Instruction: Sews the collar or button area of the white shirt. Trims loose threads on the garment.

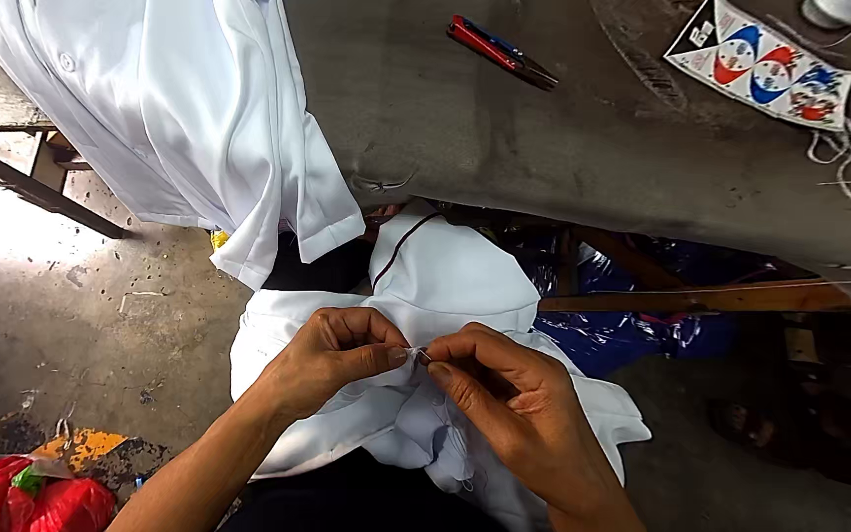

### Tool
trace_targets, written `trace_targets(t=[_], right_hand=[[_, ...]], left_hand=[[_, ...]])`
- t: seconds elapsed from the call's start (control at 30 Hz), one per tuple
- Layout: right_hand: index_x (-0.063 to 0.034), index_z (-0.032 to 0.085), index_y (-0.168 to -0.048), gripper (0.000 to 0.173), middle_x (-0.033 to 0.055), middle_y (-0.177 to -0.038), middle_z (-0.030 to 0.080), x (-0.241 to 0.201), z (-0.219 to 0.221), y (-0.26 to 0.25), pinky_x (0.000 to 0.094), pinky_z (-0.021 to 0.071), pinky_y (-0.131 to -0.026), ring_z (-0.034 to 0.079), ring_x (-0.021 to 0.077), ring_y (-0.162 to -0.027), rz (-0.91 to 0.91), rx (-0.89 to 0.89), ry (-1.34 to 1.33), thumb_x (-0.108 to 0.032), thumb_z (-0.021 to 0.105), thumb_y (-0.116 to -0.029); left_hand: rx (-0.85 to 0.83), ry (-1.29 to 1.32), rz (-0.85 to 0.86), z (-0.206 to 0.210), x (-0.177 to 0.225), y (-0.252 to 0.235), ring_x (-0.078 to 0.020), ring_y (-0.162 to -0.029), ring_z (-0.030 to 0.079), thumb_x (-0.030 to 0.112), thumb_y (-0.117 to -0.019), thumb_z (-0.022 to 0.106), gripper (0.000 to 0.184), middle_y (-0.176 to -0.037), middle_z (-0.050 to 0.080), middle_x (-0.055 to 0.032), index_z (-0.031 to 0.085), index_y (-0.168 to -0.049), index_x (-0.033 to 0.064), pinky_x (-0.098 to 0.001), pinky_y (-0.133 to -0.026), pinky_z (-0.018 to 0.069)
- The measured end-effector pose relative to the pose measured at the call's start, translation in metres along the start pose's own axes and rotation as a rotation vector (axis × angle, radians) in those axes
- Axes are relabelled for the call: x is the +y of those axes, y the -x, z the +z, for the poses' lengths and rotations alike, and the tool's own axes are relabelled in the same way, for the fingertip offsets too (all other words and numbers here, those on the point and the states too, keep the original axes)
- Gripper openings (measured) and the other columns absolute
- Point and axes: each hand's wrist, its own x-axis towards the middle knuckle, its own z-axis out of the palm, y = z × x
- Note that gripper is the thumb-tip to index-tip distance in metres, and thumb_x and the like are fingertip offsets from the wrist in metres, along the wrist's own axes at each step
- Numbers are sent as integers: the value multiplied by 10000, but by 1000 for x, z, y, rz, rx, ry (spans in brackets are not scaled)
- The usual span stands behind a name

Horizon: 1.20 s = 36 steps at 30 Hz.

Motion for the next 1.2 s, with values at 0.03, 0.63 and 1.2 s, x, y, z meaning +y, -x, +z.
trace_targets(t=[0.03,0.63,1.2], right_hand=[[-57,741,-1010,128,-14,-877,657,-1,0,1,144,526,-613,618,19,-735,-5,0,26,-136,646,-977],[-71,755,-997,134,-27,-859,644,-5,3,1,134,523,-604,609,4,-722,-16,-9,75,-149,650,-970],[-79,754,-997,135,-34,-849,638,-6,2,0,124,516,-603,600,-11,-714,-13,-23,85,-154,646,-965]], left_hand=[[-4,2,3,-1,0,0,-23,-719,622,45,-980,639,76,-789,677,24,707,-999,17,-199,-680,521],[-12,8,11,0,0,0,-20,-722,622,36,-973,646,67,-792,681,20,707,-993,15,-196,-680,520],[-12,-42,25,1,1,1,-16,-722,621,43,-969,655,70,-800,684,25,713,-997,15,-190,-672,517]])
